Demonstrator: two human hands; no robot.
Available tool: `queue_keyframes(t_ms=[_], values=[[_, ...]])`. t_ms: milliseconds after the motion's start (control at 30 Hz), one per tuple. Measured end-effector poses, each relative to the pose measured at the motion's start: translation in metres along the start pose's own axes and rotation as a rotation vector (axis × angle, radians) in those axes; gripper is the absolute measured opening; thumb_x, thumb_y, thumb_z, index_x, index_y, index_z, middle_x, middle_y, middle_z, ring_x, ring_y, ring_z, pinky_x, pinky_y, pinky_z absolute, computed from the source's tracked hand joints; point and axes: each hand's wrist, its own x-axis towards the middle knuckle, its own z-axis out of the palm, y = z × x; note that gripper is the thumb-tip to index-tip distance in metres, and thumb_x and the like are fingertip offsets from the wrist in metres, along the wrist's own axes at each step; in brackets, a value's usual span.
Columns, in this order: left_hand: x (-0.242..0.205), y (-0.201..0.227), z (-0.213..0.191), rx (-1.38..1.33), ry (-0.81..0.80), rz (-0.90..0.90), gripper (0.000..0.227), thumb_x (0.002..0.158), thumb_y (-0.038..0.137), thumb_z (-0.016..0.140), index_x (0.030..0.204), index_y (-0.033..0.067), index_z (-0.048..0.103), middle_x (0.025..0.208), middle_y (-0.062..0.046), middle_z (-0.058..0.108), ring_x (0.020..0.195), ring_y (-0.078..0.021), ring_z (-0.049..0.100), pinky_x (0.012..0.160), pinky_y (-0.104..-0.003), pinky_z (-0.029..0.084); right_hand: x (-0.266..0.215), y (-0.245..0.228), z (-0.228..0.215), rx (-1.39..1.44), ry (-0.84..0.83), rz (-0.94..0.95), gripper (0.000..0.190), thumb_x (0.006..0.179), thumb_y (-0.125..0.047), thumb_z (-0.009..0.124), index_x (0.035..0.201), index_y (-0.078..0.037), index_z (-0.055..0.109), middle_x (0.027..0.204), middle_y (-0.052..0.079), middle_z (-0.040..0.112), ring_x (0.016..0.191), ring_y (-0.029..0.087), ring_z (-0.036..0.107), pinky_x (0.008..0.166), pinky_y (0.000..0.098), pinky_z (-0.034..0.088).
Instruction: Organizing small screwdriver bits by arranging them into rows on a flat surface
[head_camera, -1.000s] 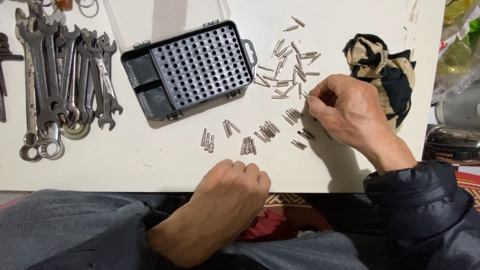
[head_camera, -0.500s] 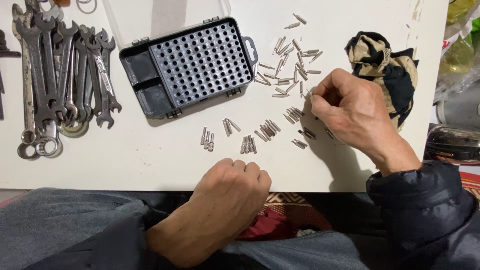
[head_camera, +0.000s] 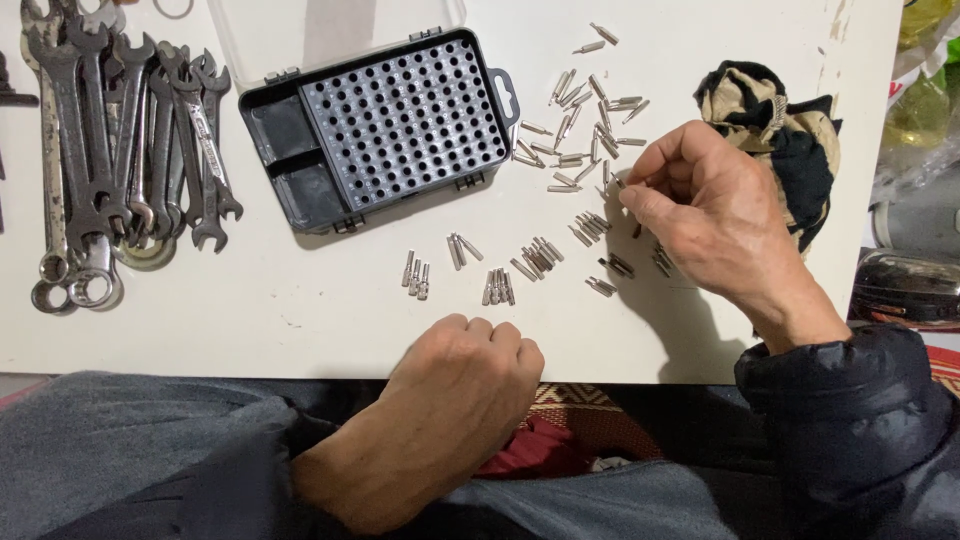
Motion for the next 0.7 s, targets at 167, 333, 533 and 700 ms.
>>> queue_keyframes(t_ms=[167,333,533,700], values=[[0.0,-0.002,-0.009,0.046,-0.023,0.022,0.018,0.085,0.01,0.058,0.072,0.0222,0.058,0.064,0.002,0.058,0.052,-0.0179,0.054,0.051,-0.034,0.038,-0.002,-0.003,-0.002,0.041,-0.026,-0.007,0.011,0.096,-0.009,0.07,0.101,-0.009,0.061,0.085,0.001,0.071,0.071,0.011,0.065,0.064,0.0232,0.054],[0.0,-0.001,-0.009,0.037,-0.035,0.022,0.018,0.085,0.01,0.058,0.072,0.0233,0.058,0.065,0.002,0.058,0.053,-0.0184,0.054,0.052,-0.034,0.038,-0.004,-0.003,0.0,0.058,0.004,-0.007,0.015,0.095,-0.011,0.075,0.101,-0.01,0.061,0.085,0.0,0.071,0.072,0.009,0.065,0.066,0.0225,0.053],[-0.001,-0.001,-0.011,0.056,-0.033,0.023,0.017,0.085,0.011,0.058,0.073,0.0235,0.059,0.065,0.001,0.059,0.053,-0.0189,0.056,0.052,-0.034,0.038,-0.01,-0.007,0.001,0.091,0.001,0.037,0.016,0.094,-0.007,0.075,0.101,-0.011,0.06,0.087,-0.001,0.069,0.076,0.007,0.064,0.068,0.0211,0.05],[-0.002,0.003,-0.01,0.023,-0.015,0.041,0.021,0.084,0.007,0.063,0.069,0.0231,0.061,0.061,0.004,0.058,0.049,-0.0146,0.053,0.047,-0.031,0.036,-0.023,-0.025,0.005,0.143,-0.087,0.099,0.014,0.091,-0.005,0.073,0.101,-0.008,0.066,0.084,0.001,0.067,0.071,0.01,0.059,0.066,0.0218,0.053]])
